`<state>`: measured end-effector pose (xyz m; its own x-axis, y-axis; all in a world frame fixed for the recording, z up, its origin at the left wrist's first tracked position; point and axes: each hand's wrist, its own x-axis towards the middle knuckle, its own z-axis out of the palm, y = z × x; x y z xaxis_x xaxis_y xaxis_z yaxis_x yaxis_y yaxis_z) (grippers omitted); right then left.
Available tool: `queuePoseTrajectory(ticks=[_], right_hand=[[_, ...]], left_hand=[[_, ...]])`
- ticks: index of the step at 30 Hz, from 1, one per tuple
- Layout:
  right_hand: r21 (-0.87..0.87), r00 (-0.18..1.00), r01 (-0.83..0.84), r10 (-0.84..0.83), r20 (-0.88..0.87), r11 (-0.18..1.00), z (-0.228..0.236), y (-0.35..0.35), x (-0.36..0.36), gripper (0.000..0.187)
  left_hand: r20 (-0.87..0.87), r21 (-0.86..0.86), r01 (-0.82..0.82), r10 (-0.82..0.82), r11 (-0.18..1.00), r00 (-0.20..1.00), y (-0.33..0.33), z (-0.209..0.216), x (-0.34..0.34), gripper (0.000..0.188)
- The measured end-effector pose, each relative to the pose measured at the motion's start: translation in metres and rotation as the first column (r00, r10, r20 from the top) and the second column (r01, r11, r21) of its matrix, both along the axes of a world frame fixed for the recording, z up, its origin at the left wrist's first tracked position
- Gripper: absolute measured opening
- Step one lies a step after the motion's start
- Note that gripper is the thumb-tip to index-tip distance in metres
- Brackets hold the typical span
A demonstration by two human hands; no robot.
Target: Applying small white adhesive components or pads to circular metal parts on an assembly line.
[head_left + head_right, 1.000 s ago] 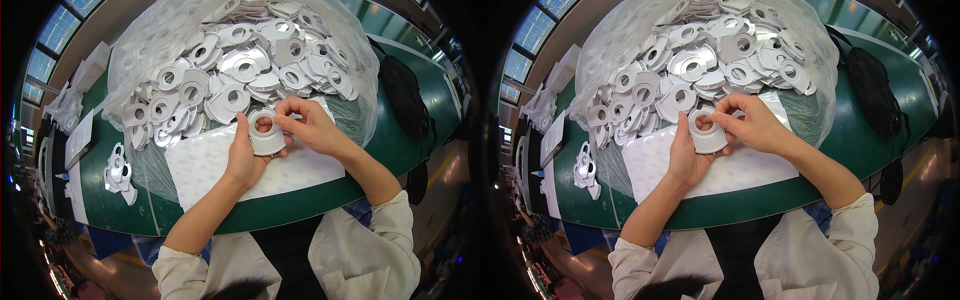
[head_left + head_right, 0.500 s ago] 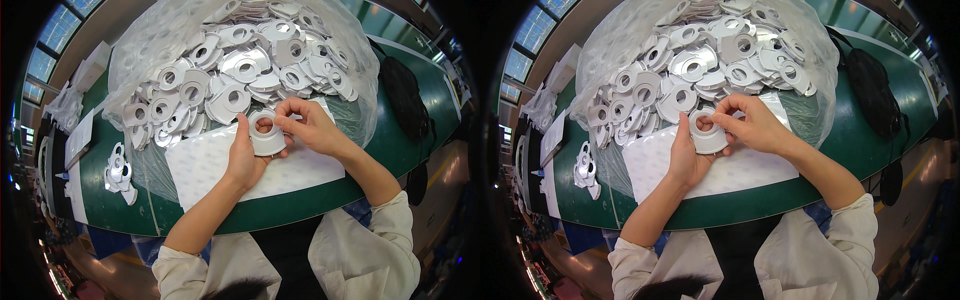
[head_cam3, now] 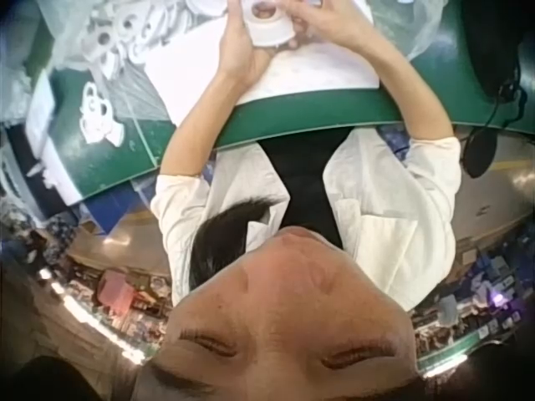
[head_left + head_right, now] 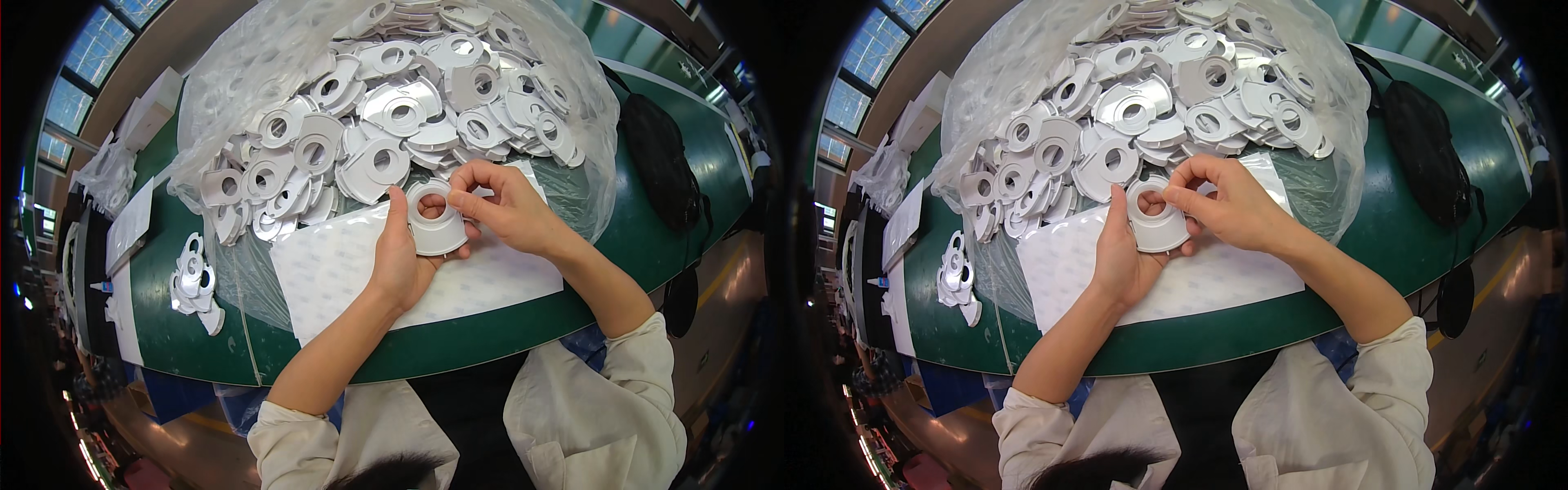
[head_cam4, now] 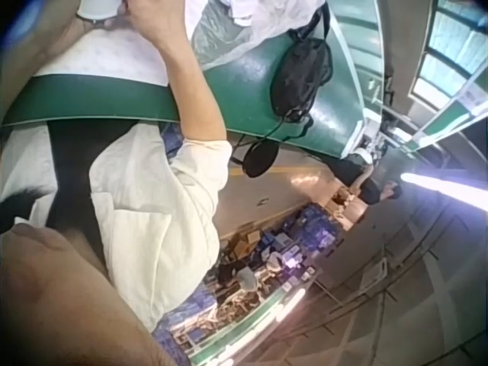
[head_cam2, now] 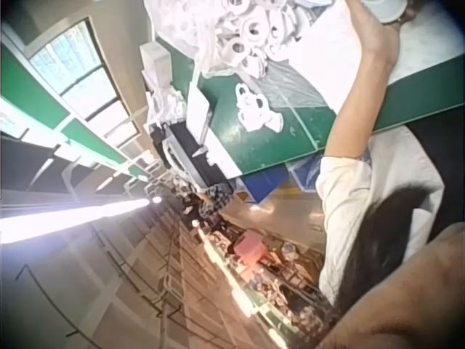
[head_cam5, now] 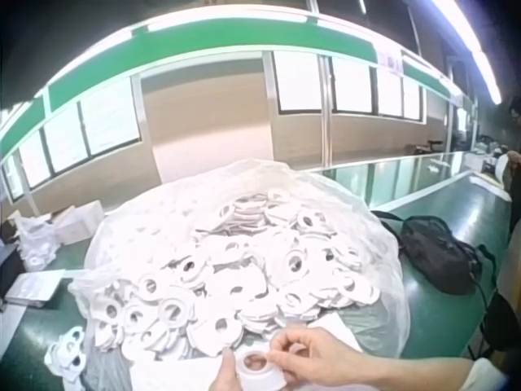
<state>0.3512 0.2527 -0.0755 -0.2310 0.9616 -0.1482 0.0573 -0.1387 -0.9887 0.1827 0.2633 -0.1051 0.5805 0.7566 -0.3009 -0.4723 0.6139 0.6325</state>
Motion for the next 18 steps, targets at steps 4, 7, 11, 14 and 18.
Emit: queuePoseTrajectory(ticks=[4, 7, 11, 14, 18], right_hand=[[-0.003, 1.000, 0.006, -0.006, 0.000, 1.000, -0.0008, 0.0000, -0.0003, 0.014], [0.003, 1.000, 0.015, -0.015, 0.018, 1.000, -0.0007, -0.0002, -0.0014, 0.013], [0.005, 1.000, 0.016, -0.016, 0.012, 1.000, -0.0019, -0.0003, -0.0016, 0.013], [0.058, 0.999, 0.032, -0.033, 0.017, 0.998, -0.0036, -0.0002, -0.0022, 0.017], [0.076, 0.999, 0.040, -0.042, 0.016, 0.996, -0.0031, -0.0010, -0.0031, 0.017]], left_hand=[[-0.010, -0.001, 0.001, -0.001, 1.000, 1.000, -0.0001, 0.0007, 0.0008, 0.063], [-0.015, 0.001, 0.000, 0.000, 1.000, 1.000, -0.0002, 0.0012, 0.0002, 0.063], [-0.003, 0.006, 0.004, -0.004, 1.000, 1.000, 0.0001, 0.0008, 0.0002, 0.064], [-0.019, 0.000, 0.001, -0.001, 1.000, 1.000, -0.0002, 0.0022, 0.0004, 0.063], [-0.019, 0.003, 0.004, -0.004, 1.000, 1.000, 0.0002, 0.0014, 0.0002, 0.063]])
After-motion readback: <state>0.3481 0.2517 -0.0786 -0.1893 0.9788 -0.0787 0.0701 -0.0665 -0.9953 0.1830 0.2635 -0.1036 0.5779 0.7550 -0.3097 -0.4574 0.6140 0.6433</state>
